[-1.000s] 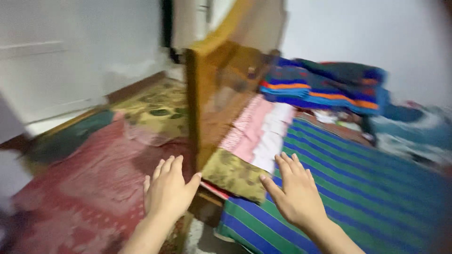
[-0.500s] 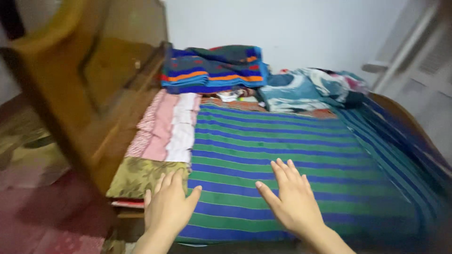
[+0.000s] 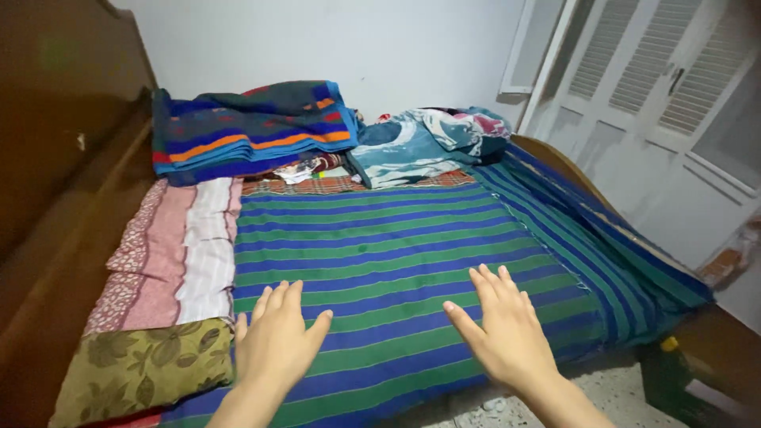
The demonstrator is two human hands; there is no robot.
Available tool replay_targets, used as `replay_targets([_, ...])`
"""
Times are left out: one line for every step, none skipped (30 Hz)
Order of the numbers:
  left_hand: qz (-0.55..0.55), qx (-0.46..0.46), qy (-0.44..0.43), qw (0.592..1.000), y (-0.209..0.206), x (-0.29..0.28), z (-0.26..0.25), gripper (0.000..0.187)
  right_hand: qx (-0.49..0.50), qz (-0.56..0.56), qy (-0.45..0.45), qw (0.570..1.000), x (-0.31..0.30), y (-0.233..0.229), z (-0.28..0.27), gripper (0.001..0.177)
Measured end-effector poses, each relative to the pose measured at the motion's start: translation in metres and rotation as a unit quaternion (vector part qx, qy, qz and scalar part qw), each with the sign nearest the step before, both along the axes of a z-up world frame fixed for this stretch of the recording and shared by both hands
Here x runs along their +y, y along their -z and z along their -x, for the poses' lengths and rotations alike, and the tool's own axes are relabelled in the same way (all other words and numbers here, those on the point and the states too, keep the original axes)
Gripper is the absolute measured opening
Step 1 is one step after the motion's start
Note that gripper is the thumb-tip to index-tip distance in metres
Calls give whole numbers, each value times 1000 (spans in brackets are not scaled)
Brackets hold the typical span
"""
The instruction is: The recorder moves a suitcase from the floor to a bed, opens it, removes a hanger to place in a closet, and then retrieves a shirt from the suitcase.
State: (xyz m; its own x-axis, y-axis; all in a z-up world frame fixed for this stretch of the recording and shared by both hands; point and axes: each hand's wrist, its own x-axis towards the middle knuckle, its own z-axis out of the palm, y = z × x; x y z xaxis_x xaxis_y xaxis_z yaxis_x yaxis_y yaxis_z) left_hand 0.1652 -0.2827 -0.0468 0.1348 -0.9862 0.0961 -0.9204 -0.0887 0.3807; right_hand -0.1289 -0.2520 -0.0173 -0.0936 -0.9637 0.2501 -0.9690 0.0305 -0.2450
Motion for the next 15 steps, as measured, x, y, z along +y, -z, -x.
replay_targets([-2, 0, 3, 1000, -1, -1, 2, 82, 0, -2, 3, 1000, 0, 0, 3, 81])
replay_targets([-3, -4, 2, 1000, -2, -3, 3, 81, 3, 3, 6, 1000, -2, -1, 6, 82])
replay_targets([-5, -8, 2, 1000, -3, -5, 4, 81, 6, 8, 8, 1000, -3, -1, 9, 82])
replay_targets([-5, -9, 1, 1000, -5, -6, 4, 81, 5, 9, 7, 1000, -5, -3, 10, 82])
replay_targets([-6, -5, 2, 1000, -6, -8, 4, 81, 6, 4, 12, 1000, -7, -5, 10, 81])
replay_targets([-9, -1, 1, 1000, -7, -8, 3, 81, 7, -2, 14, 1000, -9, -6, 10, 81])
replay_targets([-10, -2, -3, 1000, -5, -9, 2, 81, 7, -3, 10, 1000, -12, -3, 10, 81])
replay_targets([8, -1, -6, 1000, -4, -11, 1, 81, 6, 10, -4, 1000, -18, -2, 9, 81])
replay_targets([26, 0, -9, 1000, -4, -13, -1, 81, 6, 23, -18, 1000, -23, -1, 8, 82])
replay_targets([26, -1, -19, 999, -7, -13, -4, 81, 5, 23, -28, 999, -30, 0, 5, 82])
replay_targets([32, -10, -24, 999, -9, -13, -7, 78, 9, 27, -41, 999, -36, 0, 1, 82])
replay_targets([38, -18, -32, 999, -12, -13, -11, 76, 14, 32, -57, 998, -44, -1, -3, 82])
replay_targets([39, -17, -45, 998, -15, -15, -15, 76, 15, 33, -70, 997, -51, -2, -8, 82])
replay_targets([46, -19, -57, 997, -18, -14, -20, 77, 17, 30, -84, 996, -57, -3, -15, 82])
replay_targets([53, -21, -69, 996, -20, -13, -25, 79, 18, 28, -99, 995, -63, -4, -22, 81])
